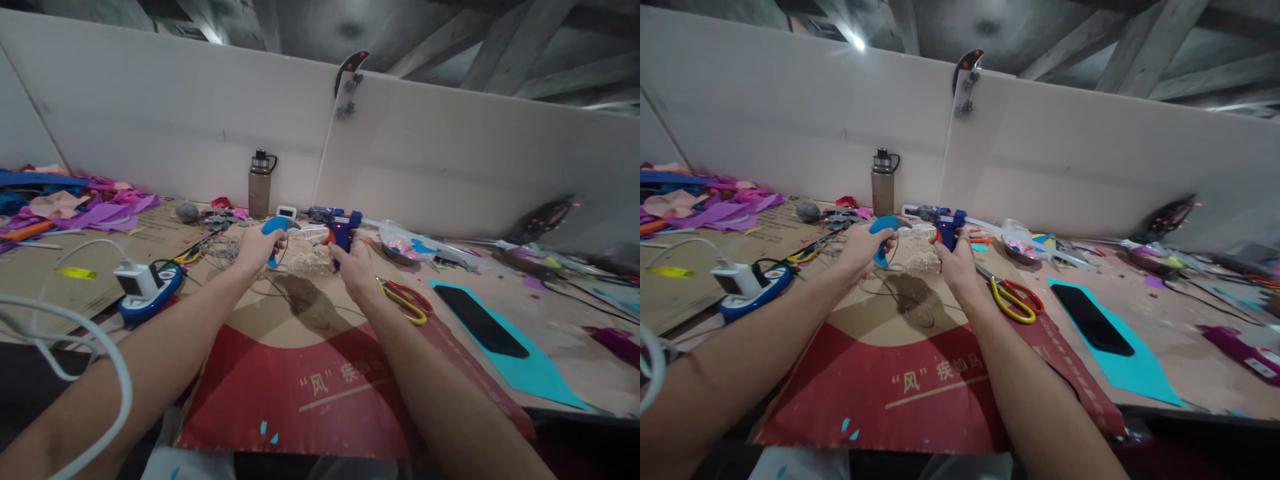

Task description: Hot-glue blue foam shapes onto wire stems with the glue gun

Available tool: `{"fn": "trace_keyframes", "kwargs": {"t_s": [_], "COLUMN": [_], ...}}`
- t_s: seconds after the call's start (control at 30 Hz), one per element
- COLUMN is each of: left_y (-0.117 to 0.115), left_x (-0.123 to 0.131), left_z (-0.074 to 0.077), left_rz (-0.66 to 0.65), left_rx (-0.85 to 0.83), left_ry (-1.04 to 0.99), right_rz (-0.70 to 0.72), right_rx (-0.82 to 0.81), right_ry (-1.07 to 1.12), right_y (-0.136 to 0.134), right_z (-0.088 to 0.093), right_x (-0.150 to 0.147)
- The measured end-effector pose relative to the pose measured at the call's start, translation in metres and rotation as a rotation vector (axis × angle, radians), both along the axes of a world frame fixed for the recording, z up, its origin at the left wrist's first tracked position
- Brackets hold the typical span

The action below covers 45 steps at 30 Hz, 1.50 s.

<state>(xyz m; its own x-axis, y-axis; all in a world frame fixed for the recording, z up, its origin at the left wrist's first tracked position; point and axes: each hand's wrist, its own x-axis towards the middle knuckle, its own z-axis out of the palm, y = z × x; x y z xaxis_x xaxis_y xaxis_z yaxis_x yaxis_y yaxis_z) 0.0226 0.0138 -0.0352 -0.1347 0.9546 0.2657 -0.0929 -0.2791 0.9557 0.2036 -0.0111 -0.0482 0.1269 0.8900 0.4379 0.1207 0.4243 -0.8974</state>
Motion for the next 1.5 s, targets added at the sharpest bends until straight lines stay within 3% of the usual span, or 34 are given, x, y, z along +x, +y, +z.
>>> {"fn": "trace_keyframes", "kwargs": {"t_s": [0.13,0.27,0.4,0.47,0.5,0.6,0.73,0.77,0.83,0.97,1.13,1.23,1.5], "left_y": [0.0,-0.004,-0.008,-0.009,-0.009,-0.009,-0.011,-0.012,-0.012,-0.008,-0.007,-0.009,-0.011], "left_x": [0.0,0.003,0.005,0.005,0.006,0.006,0.005,0.005,0.002,-0.003,-0.001,0.002,0.013], "left_z": [-0.001,0.003,0.007,0.007,0.006,0.005,0.005,0.006,0.007,0.007,0.006,0.004,0.0], "left_rz": [-0.017,-0.059,-0.073,-0.071,-0.069,-0.047,0.034,0.062,0.105,0.144,0.092,0.013,-0.048], "left_rx": [0.018,0.046,0.042,0.046,0.051,0.091,0.161,0.175,0.202,0.213,0.155,0.104,0.053], "left_ry": [-0.027,-0.06,-0.07,-0.055,-0.042,0.037,0.238,0.282,0.337,0.368,0.28,0.204,0.235], "right_rz": [0.005,-0.114,-0.354,-0.494,-0.499,-0.22,0.288,0.384,0.446,0.298,-0.102,-0.199,-0.288], "right_rx": [-0.277,-0.374,-0.299,-0.158,-0.078,0.065,-0.16,-0.213,-0.264,-0.221,0.301,0.436,0.533], "right_ry": [0.113,-0.372,-0.858,-0.892,-0.847,-0.47,0.254,0.348,0.397,0.124,-0.496,-0.621,-0.778], "right_y": [0.015,0.024,0.02,0.016,0.015,0.011,-0.001,-0.005,-0.011,-0.011,-0.005,-0.005,-0.005], "right_z": [-0.007,-0.014,-0.013,-0.011,-0.01,-0.005,0.005,0.008,0.013,0.017,0.015,0.013,0.01], "right_x": [0.01,0.017,0.021,0.019,0.017,0.0,-0.033,-0.039,-0.048,-0.051,-0.043,-0.035,-0.015]}}
